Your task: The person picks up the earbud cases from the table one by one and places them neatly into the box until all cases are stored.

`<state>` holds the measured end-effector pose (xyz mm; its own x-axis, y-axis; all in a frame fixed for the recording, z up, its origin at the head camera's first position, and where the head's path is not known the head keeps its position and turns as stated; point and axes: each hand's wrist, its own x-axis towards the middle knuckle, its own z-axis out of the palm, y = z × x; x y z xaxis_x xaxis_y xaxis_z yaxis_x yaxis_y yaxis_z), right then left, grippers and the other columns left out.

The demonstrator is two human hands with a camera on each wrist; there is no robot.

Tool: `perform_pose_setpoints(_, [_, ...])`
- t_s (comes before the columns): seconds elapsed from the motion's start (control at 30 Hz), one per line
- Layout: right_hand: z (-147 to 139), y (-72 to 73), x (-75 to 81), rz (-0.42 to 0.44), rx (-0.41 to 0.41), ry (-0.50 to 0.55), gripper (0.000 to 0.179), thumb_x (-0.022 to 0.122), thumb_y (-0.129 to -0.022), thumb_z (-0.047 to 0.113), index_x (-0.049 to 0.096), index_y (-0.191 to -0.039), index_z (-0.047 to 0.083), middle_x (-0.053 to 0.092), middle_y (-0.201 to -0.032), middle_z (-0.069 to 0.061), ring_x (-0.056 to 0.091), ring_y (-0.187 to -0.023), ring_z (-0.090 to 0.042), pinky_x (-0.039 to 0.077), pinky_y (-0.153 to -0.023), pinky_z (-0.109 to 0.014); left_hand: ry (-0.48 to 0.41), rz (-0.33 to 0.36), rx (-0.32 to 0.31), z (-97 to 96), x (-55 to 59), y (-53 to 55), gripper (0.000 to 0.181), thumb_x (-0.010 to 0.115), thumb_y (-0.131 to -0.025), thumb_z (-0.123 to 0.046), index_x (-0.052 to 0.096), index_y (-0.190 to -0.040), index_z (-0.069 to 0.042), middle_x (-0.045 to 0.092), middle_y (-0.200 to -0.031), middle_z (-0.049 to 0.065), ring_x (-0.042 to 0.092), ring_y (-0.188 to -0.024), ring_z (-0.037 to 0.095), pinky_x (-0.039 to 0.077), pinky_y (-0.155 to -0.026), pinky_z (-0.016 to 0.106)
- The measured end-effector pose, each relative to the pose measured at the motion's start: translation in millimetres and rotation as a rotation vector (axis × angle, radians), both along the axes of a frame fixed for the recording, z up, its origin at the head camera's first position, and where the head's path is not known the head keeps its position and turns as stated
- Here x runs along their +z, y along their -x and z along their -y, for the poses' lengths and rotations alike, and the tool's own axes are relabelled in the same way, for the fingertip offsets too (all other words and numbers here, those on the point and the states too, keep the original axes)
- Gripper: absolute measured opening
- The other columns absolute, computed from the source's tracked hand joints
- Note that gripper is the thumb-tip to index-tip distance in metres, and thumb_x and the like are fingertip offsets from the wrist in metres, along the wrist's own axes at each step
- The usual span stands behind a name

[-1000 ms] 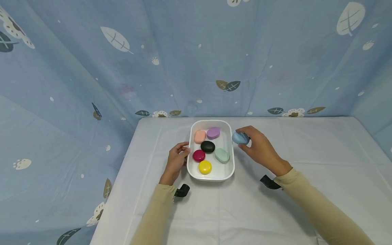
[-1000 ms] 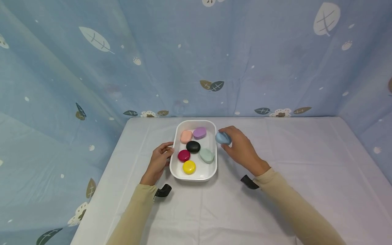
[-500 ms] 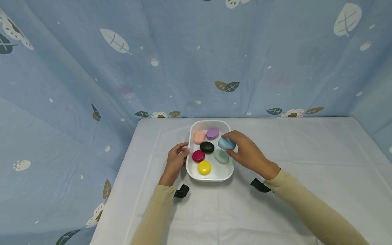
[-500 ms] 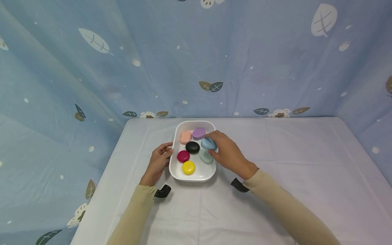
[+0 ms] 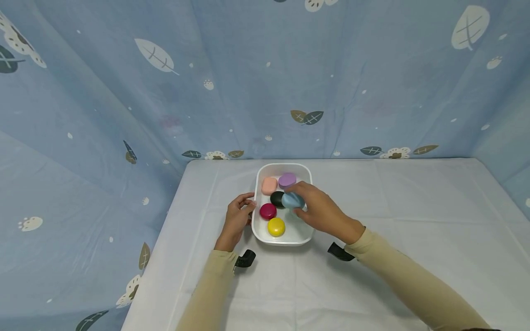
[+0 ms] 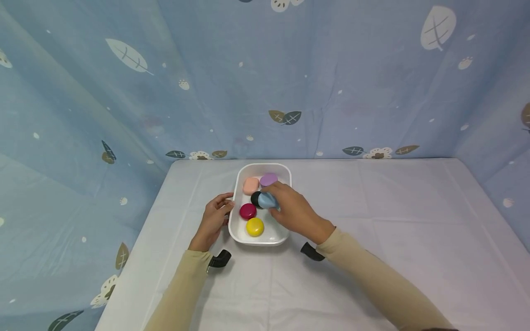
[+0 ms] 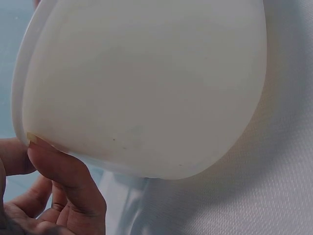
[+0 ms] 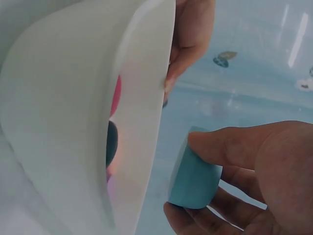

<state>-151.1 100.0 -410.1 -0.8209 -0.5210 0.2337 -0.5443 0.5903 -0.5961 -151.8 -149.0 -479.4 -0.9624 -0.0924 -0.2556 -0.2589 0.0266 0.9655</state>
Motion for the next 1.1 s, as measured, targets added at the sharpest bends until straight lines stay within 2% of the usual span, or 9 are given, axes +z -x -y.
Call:
perform_pose_setpoints(0.2, [9.0, -2.2, 0.0, 0.014, 0.015, -0.049, 0.051, 0.084, -0.085, -0.006, 0.065, -0.131, 0.001, 0.065, -0.133, -0.016, 0.064, -0.119, -0.033, 0.055, -0.105, -0.05, -0.001, 0.003, -0.004, -0.1, 0.4, -0.3, 0.036, 0.064, -0.106, -0.009, 0.063, -0.141, -0.003, 0.058, -0.109, 0.009, 0.054, -0.076, 0.017, 0.05, -0.056, 0.022])
perform_pose_setpoints(0.53, [19.0, -3.4, -2.8, 0.053, 0.026, -0.122, 0.052, 0.083, -0.088, 0.0, 0.065, -0.136, 0.0, 0.064, -0.137, -0.017, 0.063, -0.123, -0.034, 0.054, -0.106, -0.051, -0.003, 0.0, -0.004, 0.2, -1.0, 0.7, 0.035, 0.063, -0.106, -0.01, 0.063, -0.141, -0.003, 0.058, -0.11, 0.011, 0.055, -0.078, 0.019, 0.051, -0.057, 0.022])
perform_pose_setpoints(1.1, [30.0, -4.2, -8.9, 0.109, -0.006, -0.22, 0.047, 0.083, -0.088, 0.003, 0.068, -0.133, 0.004, 0.066, -0.121, -0.014, 0.065, -0.102, -0.028, 0.06, -0.095, -0.048, -0.02, -0.011, -0.01, 1.0, -1.6, 0.6, 0.035, 0.063, -0.106, -0.009, 0.062, -0.141, -0.001, 0.059, -0.11, 0.012, 0.055, -0.079, 0.02, 0.051, -0.057, 0.024])
